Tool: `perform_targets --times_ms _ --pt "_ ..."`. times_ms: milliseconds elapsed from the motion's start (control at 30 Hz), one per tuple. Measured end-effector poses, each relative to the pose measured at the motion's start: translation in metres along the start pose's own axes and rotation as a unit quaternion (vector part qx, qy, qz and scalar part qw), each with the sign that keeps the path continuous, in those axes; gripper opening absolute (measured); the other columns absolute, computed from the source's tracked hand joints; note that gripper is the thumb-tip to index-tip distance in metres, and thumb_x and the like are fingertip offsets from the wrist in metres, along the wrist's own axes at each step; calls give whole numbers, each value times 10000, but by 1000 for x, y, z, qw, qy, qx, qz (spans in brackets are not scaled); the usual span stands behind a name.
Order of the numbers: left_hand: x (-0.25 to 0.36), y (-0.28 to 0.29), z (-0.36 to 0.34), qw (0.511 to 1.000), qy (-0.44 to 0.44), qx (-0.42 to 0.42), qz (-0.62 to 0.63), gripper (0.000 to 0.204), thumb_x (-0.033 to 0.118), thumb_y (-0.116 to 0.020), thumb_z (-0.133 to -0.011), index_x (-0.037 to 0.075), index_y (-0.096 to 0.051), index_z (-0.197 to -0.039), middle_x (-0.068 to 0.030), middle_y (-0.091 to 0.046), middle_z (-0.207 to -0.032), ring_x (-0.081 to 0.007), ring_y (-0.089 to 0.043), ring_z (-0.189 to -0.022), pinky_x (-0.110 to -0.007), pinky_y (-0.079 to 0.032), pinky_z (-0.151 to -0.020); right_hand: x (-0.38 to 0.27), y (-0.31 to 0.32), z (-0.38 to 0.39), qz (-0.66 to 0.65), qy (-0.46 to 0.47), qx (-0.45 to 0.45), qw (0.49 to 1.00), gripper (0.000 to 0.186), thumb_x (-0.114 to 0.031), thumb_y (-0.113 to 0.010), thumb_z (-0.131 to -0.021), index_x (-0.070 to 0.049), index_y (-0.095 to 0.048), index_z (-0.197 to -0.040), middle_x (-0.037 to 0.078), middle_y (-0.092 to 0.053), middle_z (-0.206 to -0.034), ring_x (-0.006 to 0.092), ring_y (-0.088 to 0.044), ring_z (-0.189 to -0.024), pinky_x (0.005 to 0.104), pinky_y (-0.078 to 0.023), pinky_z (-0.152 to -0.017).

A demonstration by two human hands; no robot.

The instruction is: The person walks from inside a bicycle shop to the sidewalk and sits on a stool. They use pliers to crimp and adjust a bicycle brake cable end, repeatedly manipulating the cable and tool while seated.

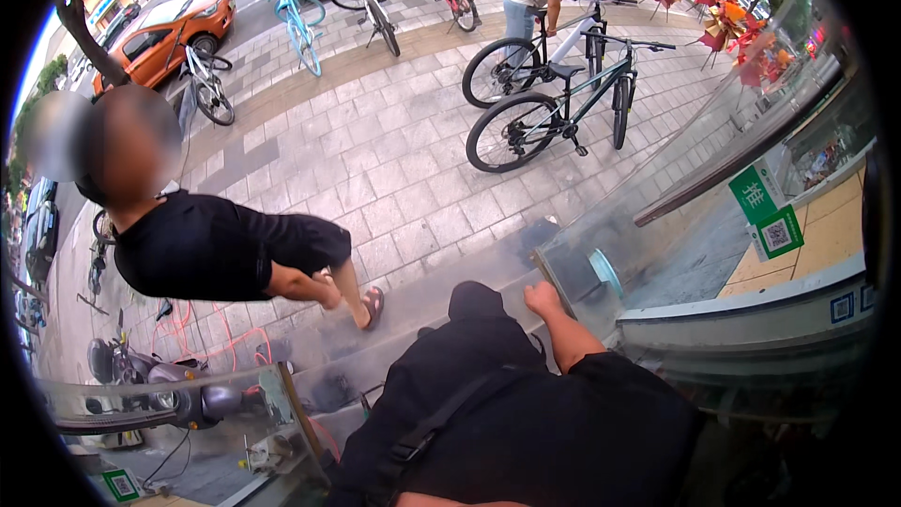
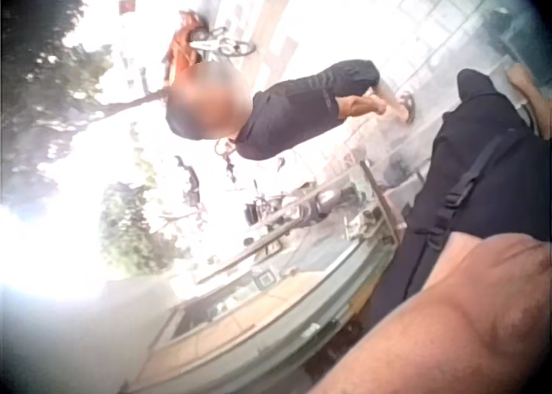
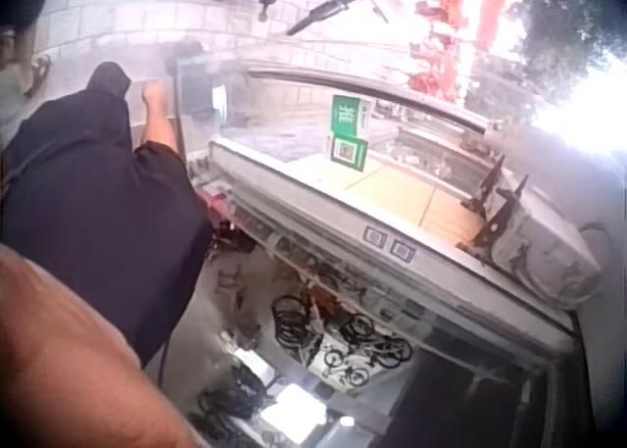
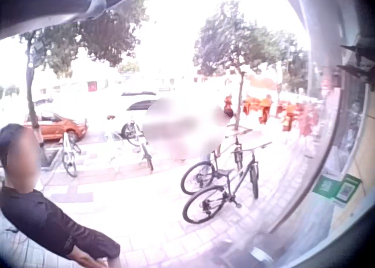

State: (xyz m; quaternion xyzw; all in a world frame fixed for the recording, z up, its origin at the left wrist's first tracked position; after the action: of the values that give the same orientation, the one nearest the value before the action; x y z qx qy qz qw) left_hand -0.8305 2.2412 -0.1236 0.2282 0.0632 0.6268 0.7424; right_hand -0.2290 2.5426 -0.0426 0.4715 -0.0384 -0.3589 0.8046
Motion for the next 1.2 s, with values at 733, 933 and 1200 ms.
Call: perform_targets --times_ms 733,933,1200 --pt "-17 -62 -39 915 223 82 326 93 25 -590 -868 -58 -633 -865 -168 -606 -714 -288 -620 -570 -471 -518 -481 -176 -100 -267 -20 144 1 989 544 -345 -557 -923 185 -645 -1007 257 -682 -784 378 -674 -597 487 -549 -510" --pt "22 -57 -103 881 234 64 407 77 13 -560 -885 -52 -593 -910 -137 -549 -706 -247 -543 -530 -453 -490 -456 -234 -158 -288 -35 158 20 987 496 -335 -592 -887 153 -680 -878 322 -710 -846 460 -704 -850 522 -523 -845" --pt "88 34 -170 855 166 142 470 121 -10 -583 -834 -101 -642 -885 -196 -637 -736 -322 -632 -562 -480 -511 -466 -287 -148 -325 68 194 -15 979 512 -317 -598 -896 185 -664 -975 296 -692 -838 400 -692 -682 482 -558 -600"
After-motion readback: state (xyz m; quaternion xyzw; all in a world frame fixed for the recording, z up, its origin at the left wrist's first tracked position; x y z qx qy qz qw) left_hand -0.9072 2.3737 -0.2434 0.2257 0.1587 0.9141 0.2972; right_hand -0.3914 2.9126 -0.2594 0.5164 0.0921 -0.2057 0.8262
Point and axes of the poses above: each hand's wrist, its own z-axis away from the middle knuckle, its own y-axis out of the back of the hand, x = y × z, the point moved 8 cm from there along -z, towards the middle knuckle
